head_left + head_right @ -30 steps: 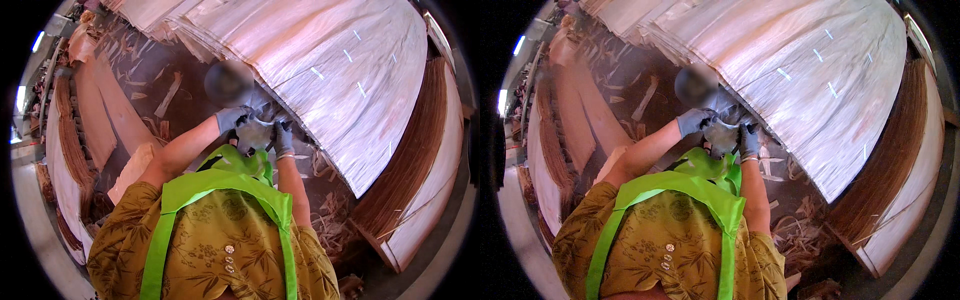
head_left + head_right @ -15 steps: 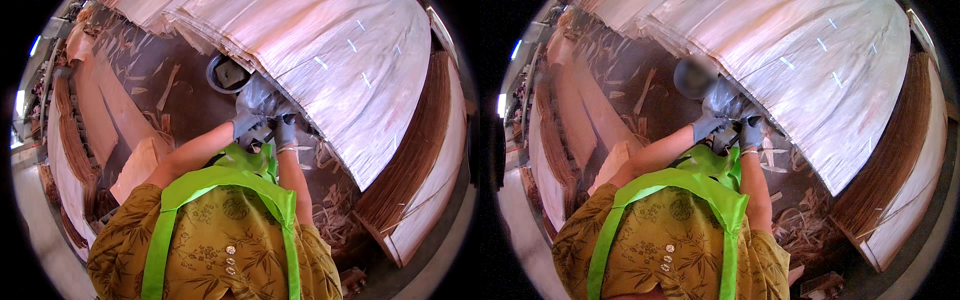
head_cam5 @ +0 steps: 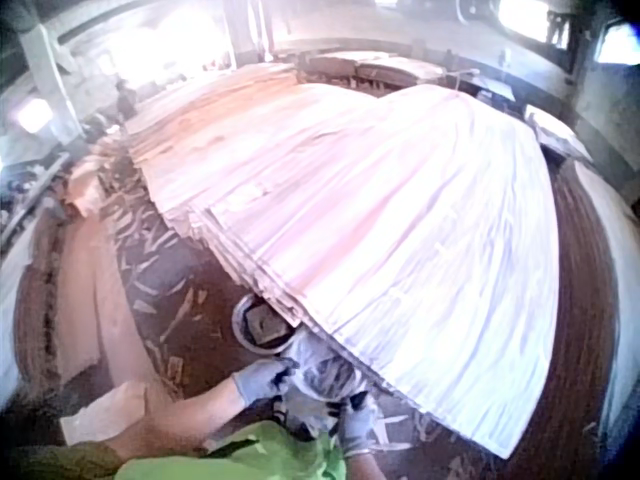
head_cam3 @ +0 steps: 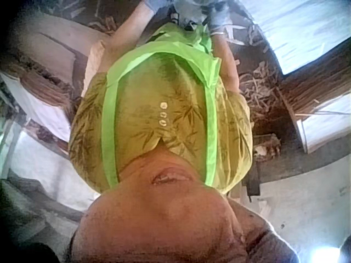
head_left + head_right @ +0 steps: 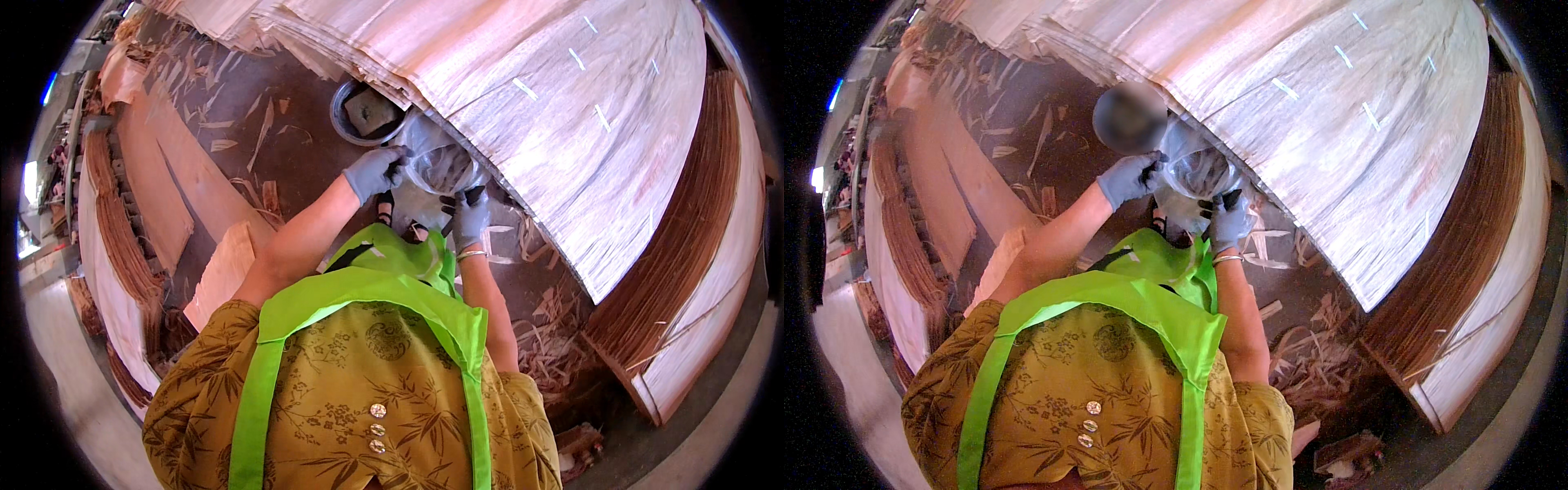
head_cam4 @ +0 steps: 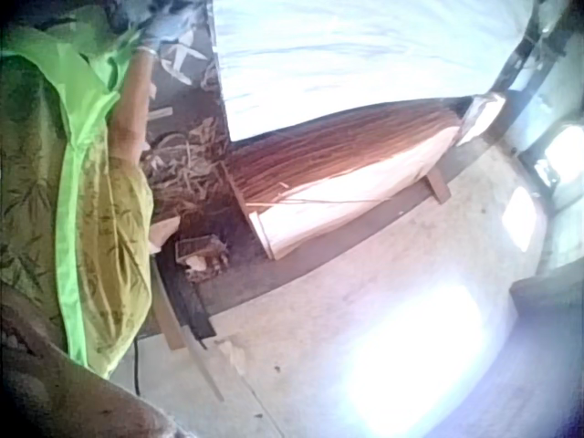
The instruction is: The person prepares large wood veneer sheets by smoothing them by hand, using a small tool to trim or mark the surface, and stacking the sheets onto a large pile in a warehouse.
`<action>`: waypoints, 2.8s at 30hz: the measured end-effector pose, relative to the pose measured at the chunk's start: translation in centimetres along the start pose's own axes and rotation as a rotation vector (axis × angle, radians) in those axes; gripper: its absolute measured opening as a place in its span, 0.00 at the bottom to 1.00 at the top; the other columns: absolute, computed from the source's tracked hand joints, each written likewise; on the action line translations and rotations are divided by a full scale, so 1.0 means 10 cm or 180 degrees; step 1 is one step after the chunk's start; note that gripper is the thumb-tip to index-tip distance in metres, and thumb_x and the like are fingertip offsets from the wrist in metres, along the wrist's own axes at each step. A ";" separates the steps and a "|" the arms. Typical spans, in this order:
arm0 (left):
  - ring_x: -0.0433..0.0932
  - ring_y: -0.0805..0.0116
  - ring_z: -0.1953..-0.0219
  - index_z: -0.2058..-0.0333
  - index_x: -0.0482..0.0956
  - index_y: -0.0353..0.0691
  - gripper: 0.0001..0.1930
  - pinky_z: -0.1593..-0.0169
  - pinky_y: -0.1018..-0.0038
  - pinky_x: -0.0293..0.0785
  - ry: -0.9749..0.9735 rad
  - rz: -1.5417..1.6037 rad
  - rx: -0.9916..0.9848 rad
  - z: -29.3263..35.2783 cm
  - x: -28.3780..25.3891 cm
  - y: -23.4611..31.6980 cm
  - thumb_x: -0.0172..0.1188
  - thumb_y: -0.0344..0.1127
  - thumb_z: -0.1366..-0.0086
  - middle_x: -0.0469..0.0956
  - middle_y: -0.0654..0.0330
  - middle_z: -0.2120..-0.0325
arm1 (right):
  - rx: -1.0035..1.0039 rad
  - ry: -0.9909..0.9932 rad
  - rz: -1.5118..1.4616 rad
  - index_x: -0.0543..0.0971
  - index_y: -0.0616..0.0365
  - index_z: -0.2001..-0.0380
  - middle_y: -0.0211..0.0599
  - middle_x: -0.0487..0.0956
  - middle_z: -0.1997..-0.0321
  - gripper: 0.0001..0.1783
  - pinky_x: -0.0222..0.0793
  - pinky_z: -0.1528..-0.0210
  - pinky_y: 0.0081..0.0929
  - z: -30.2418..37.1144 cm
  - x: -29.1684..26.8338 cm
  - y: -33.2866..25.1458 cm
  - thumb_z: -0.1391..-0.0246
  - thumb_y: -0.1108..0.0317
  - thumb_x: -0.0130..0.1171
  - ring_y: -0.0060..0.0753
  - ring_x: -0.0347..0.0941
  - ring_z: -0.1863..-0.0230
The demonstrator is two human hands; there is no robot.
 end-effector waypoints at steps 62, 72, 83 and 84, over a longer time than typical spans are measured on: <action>0.71 0.83 0.79 0.65 0.77 0.37 0.14 0.76 0.86 0.66 -0.1431 -0.3449 0.1524 1.77 1.59 0.73 0.56 0.43 0.38 0.75 0.67 0.79 | 0.0343 -0.0424 -0.0387 0.69 0.54 0.56 0.33 0.75 0.69 0.14 0.68 0.86 0.24 -0.02 -0.25 -0.08 0.46 0.67 0.55 0.30 0.73 0.82; 0.69 0.81 0.80 0.59 0.75 0.35 0.16 0.76 0.85 0.66 -0.1379 -0.3002 0.1227 1.69 1.06 0.49 0.57 0.40 0.40 0.74 0.66 0.79 | -0.0367 -0.0163 0.0911 0.75 0.61 0.64 0.33 0.75 0.72 0.08 0.64 0.77 0.18 0.43 -0.76 -0.39 0.48 0.73 0.52 0.19 0.70 0.76; 0.73 0.65 0.79 0.66 0.79 0.40 0.11 0.70 0.70 0.69 -0.1385 -0.5842 0.1266 1.87 1.18 -0.03 0.57 0.41 0.43 0.77 0.53 0.77 | -0.0622 -0.2934 0.1414 0.76 0.64 0.61 0.30 0.77 0.64 0.11 0.65 0.56 0.20 1.07 0.06 -1.58 0.44 0.70 0.53 0.18 0.69 0.62; 0.73 0.64 0.79 0.66 0.79 0.40 0.11 0.70 0.70 0.69 -0.1279 -0.5803 0.1071 1.84 1.07 -0.02 0.58 0.41 0.43 0.77 0.52 0.77 | -0.0610 -0.2990 0.1300 0.76 0.63 0.65 0.25 0.75 0.70 0.09 0.65 0.63 0.18 1.08 0.04 -1.51 0.45 0.68 0.55 0.16 0.67 0.67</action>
Point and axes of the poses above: each hand's wrist, its own z-axis away from the middle knuckle, its own x-axis out of the palm, y = z × x, the point moved 2 cm from there along -z, towards the middle knuckle
